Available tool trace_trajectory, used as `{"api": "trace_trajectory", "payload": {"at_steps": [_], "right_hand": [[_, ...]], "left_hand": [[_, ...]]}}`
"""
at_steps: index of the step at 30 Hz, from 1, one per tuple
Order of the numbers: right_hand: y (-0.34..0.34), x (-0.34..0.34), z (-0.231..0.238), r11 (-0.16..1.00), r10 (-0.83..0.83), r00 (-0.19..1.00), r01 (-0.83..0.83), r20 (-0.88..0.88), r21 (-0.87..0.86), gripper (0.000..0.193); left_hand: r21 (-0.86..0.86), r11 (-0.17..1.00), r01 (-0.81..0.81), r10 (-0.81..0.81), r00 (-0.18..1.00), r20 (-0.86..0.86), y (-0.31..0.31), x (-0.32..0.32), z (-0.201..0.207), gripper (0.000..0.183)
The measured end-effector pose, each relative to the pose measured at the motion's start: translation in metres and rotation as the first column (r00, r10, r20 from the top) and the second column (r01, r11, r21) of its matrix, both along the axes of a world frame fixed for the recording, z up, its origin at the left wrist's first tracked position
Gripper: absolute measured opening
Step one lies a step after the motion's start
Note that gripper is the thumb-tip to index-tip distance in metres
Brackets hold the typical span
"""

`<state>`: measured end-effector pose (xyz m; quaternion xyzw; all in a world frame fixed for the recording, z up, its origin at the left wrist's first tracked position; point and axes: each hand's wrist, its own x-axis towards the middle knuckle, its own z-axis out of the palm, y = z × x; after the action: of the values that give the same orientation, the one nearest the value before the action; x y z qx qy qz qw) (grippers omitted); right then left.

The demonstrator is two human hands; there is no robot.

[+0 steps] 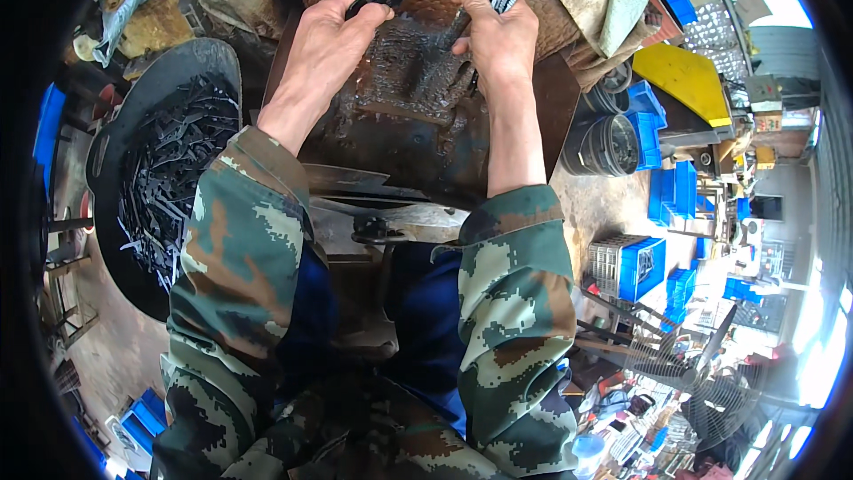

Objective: Assembling small metal components using a fixture on a workbench.

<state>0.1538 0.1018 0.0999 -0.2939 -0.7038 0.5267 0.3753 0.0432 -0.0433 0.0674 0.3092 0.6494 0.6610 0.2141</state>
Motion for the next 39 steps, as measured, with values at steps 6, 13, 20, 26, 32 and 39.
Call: {"api": "trace_trajectory", "payload": {"at_steps": [6, 13, 20, 26, 32, 39], "right_hand": [[-0.005, 0.0, 0.003, 1.0, -0.008, 1.0, 0.007, 0.011, 0.003, 0.021], [-0.005, -0.002, 0.0, 1.0, 0.008, 1.0, -0.008, 0.0, 0.001, 0.022], [-0.001, -0.002, -0.001, 1.0, -0.001, 1.0, 0.001, 0.003, 0.019, 0.023], [-0.002, -0.004, -0.002, 1.0, -0.004, 1.0, 0.004, -0.002, 0.005, 0.022], [-0.003, -0.004, -0.003, 1.0, -0.008, 1.0, 0.008, -0.01, 0.0, 0.021], [-0.005, -0.002, -0.002, 1.0, -0.018, 1.0, 0.018, 0.003, 0.01, 0.022]], "left_hand": [[0.029, 0.999, -0.024, 0.026, 0.999, -0.037, -0.002, 0.001, 0.001, 0.027], [0.114, 0.979, -0.17, 0.177, 0.983, -0.055, 0.004, 0.0, -0.004, 0.027], [0.002, 0.999, -0.04, 0.04, 0.999, -0.024, 0.002, 0.002, 0.002, 0.027], [0.023, 0.998, -0.057, 0.057, 0.998, -0.019, 0.003, 0.0, -0.004, 0.026], [0.058, 0.988, -0.144, 0.149, 0.985, -0.092, 0.007, 0.001, -0.006, 0.026], [-0.053, 0.996, -0.078, 0.074, 0.995, -0.069, 0.002, -0.002, -0.004, 0.027]]}}
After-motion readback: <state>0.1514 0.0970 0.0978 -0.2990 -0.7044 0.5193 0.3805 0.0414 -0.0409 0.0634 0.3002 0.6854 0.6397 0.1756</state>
